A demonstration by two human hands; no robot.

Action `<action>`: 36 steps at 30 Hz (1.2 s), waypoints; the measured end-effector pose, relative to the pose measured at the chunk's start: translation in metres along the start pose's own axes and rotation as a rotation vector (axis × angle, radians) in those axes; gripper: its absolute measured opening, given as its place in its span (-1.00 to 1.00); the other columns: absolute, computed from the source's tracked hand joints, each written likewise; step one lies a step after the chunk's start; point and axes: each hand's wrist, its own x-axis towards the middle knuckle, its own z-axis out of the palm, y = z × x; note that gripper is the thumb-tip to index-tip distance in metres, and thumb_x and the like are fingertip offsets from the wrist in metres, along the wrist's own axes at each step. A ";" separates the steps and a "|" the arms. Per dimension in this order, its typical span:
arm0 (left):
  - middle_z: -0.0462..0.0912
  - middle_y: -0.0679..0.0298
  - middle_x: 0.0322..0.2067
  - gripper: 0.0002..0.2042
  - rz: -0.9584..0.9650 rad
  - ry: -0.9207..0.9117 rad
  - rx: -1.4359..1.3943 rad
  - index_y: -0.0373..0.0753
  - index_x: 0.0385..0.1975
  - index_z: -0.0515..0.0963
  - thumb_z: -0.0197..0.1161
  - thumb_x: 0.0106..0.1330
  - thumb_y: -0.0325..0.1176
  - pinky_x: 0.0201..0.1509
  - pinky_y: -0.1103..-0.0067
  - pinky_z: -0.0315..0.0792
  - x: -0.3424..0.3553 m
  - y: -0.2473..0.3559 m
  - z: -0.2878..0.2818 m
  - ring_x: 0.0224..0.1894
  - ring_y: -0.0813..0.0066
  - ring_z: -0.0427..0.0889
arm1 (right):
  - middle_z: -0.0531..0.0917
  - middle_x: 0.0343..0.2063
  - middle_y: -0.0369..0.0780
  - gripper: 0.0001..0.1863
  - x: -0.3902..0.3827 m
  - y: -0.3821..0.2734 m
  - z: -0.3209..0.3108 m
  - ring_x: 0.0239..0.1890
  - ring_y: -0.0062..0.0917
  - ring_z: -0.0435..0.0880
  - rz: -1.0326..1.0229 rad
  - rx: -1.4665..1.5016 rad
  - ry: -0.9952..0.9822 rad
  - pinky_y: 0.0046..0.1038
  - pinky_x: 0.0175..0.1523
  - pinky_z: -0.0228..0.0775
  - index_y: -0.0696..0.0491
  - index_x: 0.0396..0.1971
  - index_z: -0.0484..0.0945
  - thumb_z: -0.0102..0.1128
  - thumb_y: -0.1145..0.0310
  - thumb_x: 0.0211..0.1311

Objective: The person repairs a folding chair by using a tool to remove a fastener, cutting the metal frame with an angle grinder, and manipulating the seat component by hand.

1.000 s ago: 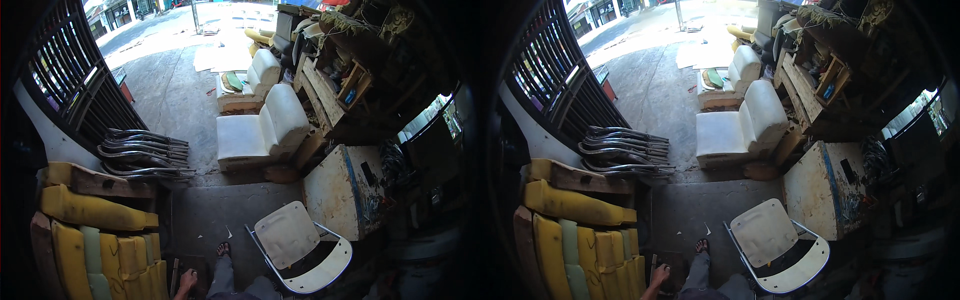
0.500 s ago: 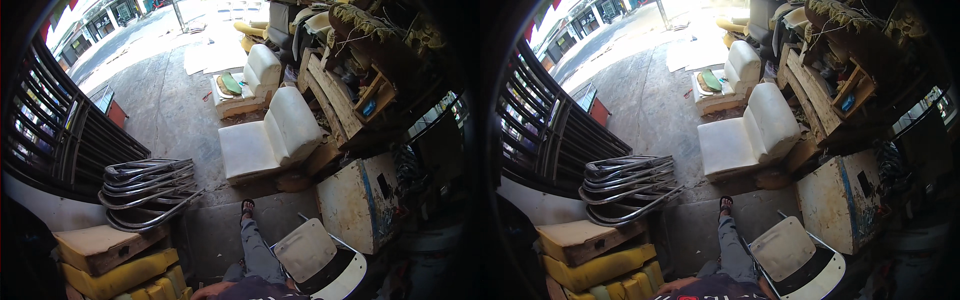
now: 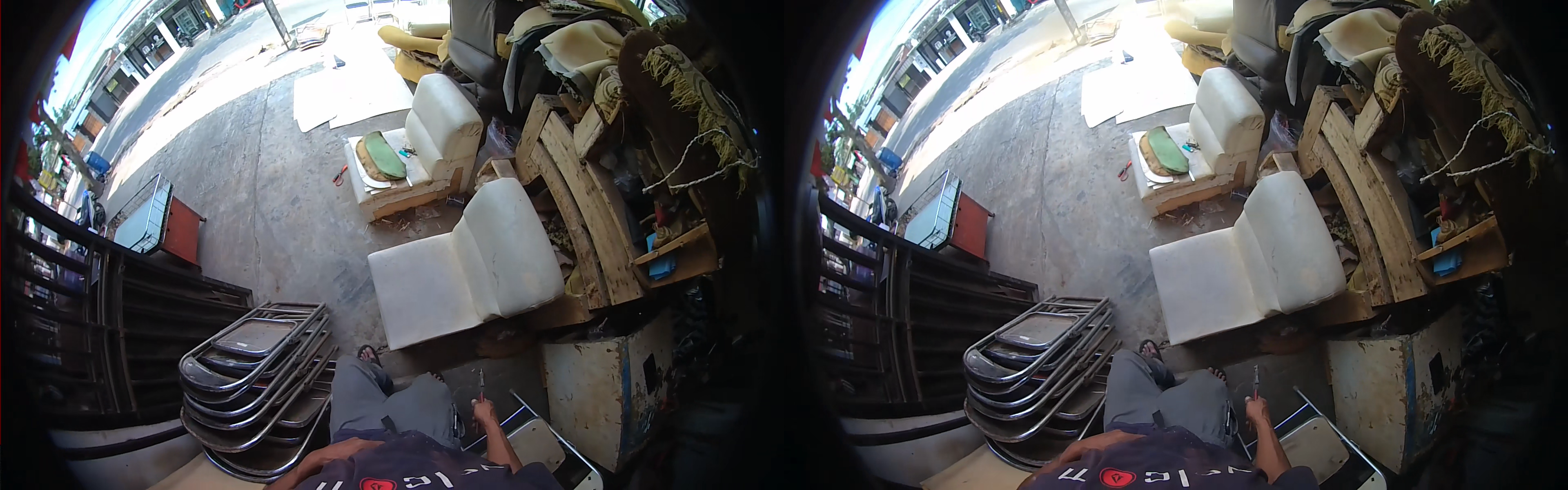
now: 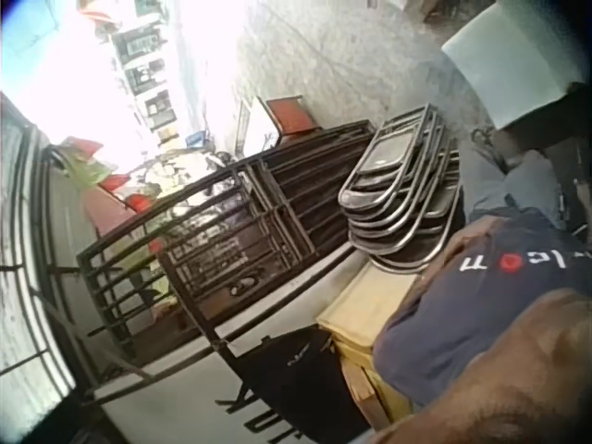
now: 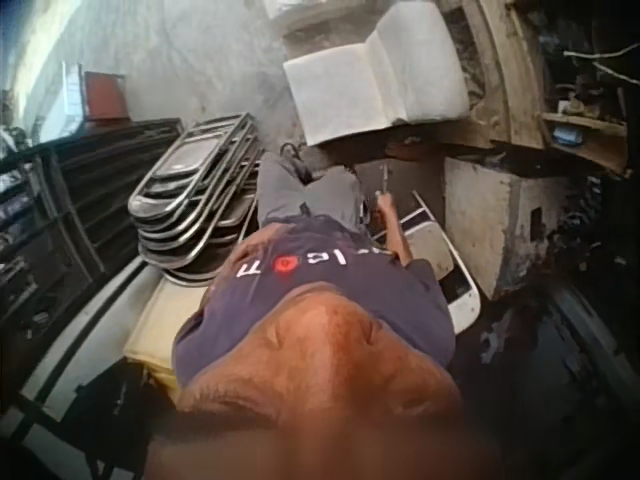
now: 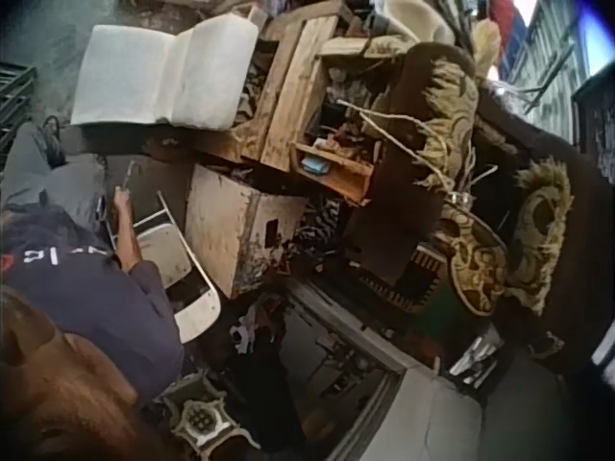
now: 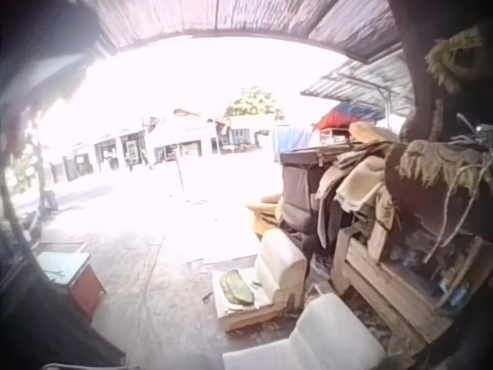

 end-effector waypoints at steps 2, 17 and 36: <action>0.64 0.05 -0.20 -0.54 0.037 -0.036 0.053 -0.23 -0.01 0.49 -0.14 0.56 0.05 0.04 0.28 0.40 0.016 0.000 -0.060 -0.07 0.09 0.63 | 0.54 -0.60 -0.21 -0.71 0.023 -0.031 0.014 -0.63 -0.42 0.58 -0.004 0.037 0.066 -0.32 -0.58 0.44 0.13 -0.18 0.54 0.15 0.17 0.39; 0.54 0.24 -0.48 -0.56 -0.381 -0.213 -0.058 -0.31 -0.21 0.53 -0.03 0.57 0.00 -0.21 0.45 0.39 0.006 -0.054 -0.511 -0.35 0.47 0.51 | 0.71 -0.12 0.05 -0.52 0.082 -0.222 0.321 -0.04 -0.09 0.71 0.251 0.146 0.339 -0.13 0.03 0.50 0.11 0.07 0.60 0.21 0.09 0.31; 0.43 -0.10 0.14 -0.18 -0.512 0.682 -0.361 -0.40 0.33 0.05 0.36 0.31 -0.02 0.11 0.18 0.53 0.518 -0.142 -1.014 0.11 0.05 0.51 | 0.66 -0.14 0.12 -0.53 0.178 -0.606 0.361 0.02 0.03 0.63 0.303 0.075 0.056 -0.10 0.13 0.42 0.19 -0.04 0.58 0.14 0.05 0.35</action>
